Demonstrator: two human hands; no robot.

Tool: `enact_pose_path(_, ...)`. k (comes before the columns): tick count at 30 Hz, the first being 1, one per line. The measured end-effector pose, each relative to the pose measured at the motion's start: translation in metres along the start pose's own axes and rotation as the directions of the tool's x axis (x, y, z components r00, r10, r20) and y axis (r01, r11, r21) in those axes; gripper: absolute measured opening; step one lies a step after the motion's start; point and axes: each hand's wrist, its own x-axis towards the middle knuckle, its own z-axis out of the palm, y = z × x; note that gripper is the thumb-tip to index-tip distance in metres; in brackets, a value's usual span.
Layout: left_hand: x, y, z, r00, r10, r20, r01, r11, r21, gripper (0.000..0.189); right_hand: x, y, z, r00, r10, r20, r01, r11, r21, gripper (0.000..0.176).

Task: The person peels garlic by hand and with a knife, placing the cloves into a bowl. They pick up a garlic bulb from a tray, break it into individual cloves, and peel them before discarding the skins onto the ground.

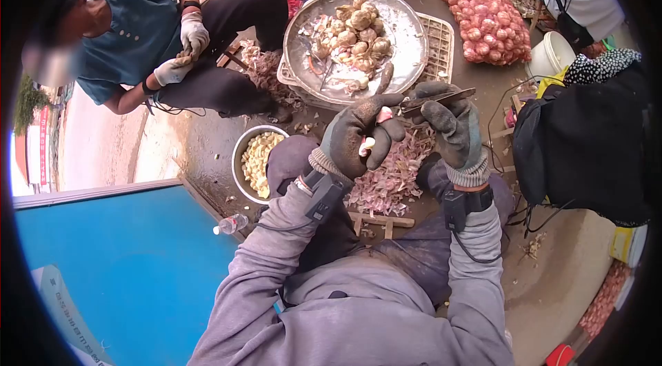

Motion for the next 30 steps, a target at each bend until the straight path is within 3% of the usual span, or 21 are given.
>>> enact_pose_path(3, 0.015, -0.019, 0.003, 1.0, 0.016, 0.004, -0.016, 0.993, 0.119, 0.038, -0.002, -0.009, 0.001, 0.998, 0.07, 0.009, -0.07, 0.996, 0.055, 0.032)
enact_pose_path(4, 0.018, -0.024, 0.003, 0.998, 0.057, 0.03, -0.061, 0.985, 0.163, 0.039, -0.003, -0.009, 0.003, 0.998, 0.032, -0.054, -0.036, 0.997, -0.067, 0.029)
enact_pose_path(7, 0.024, -0.031, 0.005, 0.999, 0.036, -0.003, -0.035, 0.986, 0.165, 0.038, -0.005, -0.003, -0.002, 0.996, 0.058, -0.063, -0.066, 0.989, -0.131, 0.03)
enact_pose_path(8, 0.025, -0.036, 0.0, 1.0, 0.013, 0.015, -0.014, 0.999, 0.044, 0.036, -0.006, 0.002, -0.002, 0.992, 0.093, -0.083, -0.1, 0.992, -0.08, 0.029)
enact_pose_path(11, 0.027, -0.039, -0.003, 0.998, -0.047, -0.03, 0.044, 0.995, -0.089, 0.036, -0.003, 0.001, 0.0, 0.992, 0.088, -0.086, -0.089, 0.996, -0.006, 0.026)
enact_pose_path(12, 0.029, -0.04, -0.003, 0.999, 0.018, -0.037, -0.009, 0.972, 0.236, 0.035, -0.003, -0.001, -0.001, 0.992, 0.092, -0.089, -0.093, 0.996, -0.001, 0.026)
enact_pose_path(13, 0.028, -0.04, -0.001, 0.999, 0.014, -0.041, -0.004, 0.972, 0.236, 0.035, -0.001, -0.002, -0.002, 0.989, 0.149, -0.022, -0.139, 0.96, 0.245, 0.024)
enact_pose_path(14, 0.026, -0.04, 0.002, 0.997, 0.036, -0.067, -0.01, 0.937, 0.35, 0.034, -0.001, -0.003, -0.002, 0.981, 0.188, 0.056, -0.192, 0.861, 0.471, 0.023)
enact_pose_path(16, 0.024, -0.038, 0.0, 0.993, 0.063, -0.095, -0.012, 0.889, 0.457, 0.034, -0.001, -0.001, -0.001, 0.983, 0.181, 0.036, -0.181, 0.906, 0.382, 0.023)
enact_pose_path(17, 0.025, -0.037, -0.003, 0.993, -0.061, -0.106, 0.073, 0.99, 0.12, 0.033, -0.001, -0.001, 0.0, 0.986, 0.168, 0.015, -0.165, 0.943, 0.288, 0.023)
enact_pose_path(18, 0.025, -0.036, -0.005, 0.982, -0.177, -0.071, 0.157, 0.961, -0.23, 0.033, -0.002, -0.003, 0.003, 0.985, 0.17, 0.018, -0.168, 0.943, 0.287, 0.023)
enact_pose_path(21, 0.023, -0.039, -0.014, 0.99, -0.139, 0.031, 0.142, 0.971, -0.191, 0.035, -0.002, -0.006, 0.011, 0.993, 0.114, 0.042, -0.12, 0.968, 0.218, 0.023)
enact_pose_path(22, 0.023, -0.041, -0.018, 0.99, -0.135, 0.029, 0.138, 0.971, -0.195, 0.035, -0.002, -0.002, 0.008, 0.995, 0.099, -0.001, -0.099, 0.995, 0.016, 0.023)
enact_pose_path(23, 0.023, -0.044, -0.022, 0.967, -0.254, 0.003, 0.237, 0.898, -0.37, 0.037, -0.002, 0.002, 0.006, 0.996, 0.074, -0.039, -0.08, 0.979, -0.189, 0.023)
enact_pose_path(24, 0.023, -0.046, -0.024, 0.928, -0.372, 0.001, 0.315, 0.784, -0.534, 0.041, -0.002, 0.007, 0.004, 0.997, 0.074, -0.035, -0.079, 0.978, -0.193, 0.023)
enact_pose_path(25, 0.022, -0.046, -0.025, 0.93, -0.367, 0.003, 0.312, 0.785, -0.536, 0.041, 0.0, 0.012, 0.002, 0.99, 0.129, -0.049, -0.134, 0.987, -0.094, 0.023)
enact_pose_path(26, 0.022, -0.046, -0.026, 0.953, -0.303, 0.016, 0.283, 0.869, -0.405, 0.042, 0.0, 0.015, 0.002, 0.981, 0.186, -0.057, -0.186, 0.982, 0.008, 0.023)
enact_pose_path(27, 0.021, -0.045, -0.027, 0.97, -0.239, 0.037, 0.24, 0.934, -0.265, 0.044, 0.001, 0.017, 0.003, 0.981, 0.186, -0.055, -0.186, 0.983, 0.005, 0.023)
enact_pose_path(30, 0.018, -0.042, -0.014, 0.988, -0.138, -0.075, 0.123, 0.977, -0.172, 0.033, 0.002, 0.018, 0.008, 0.968, 0.185, -0.167, -0.199, 0.978, -0.066, 0.023)
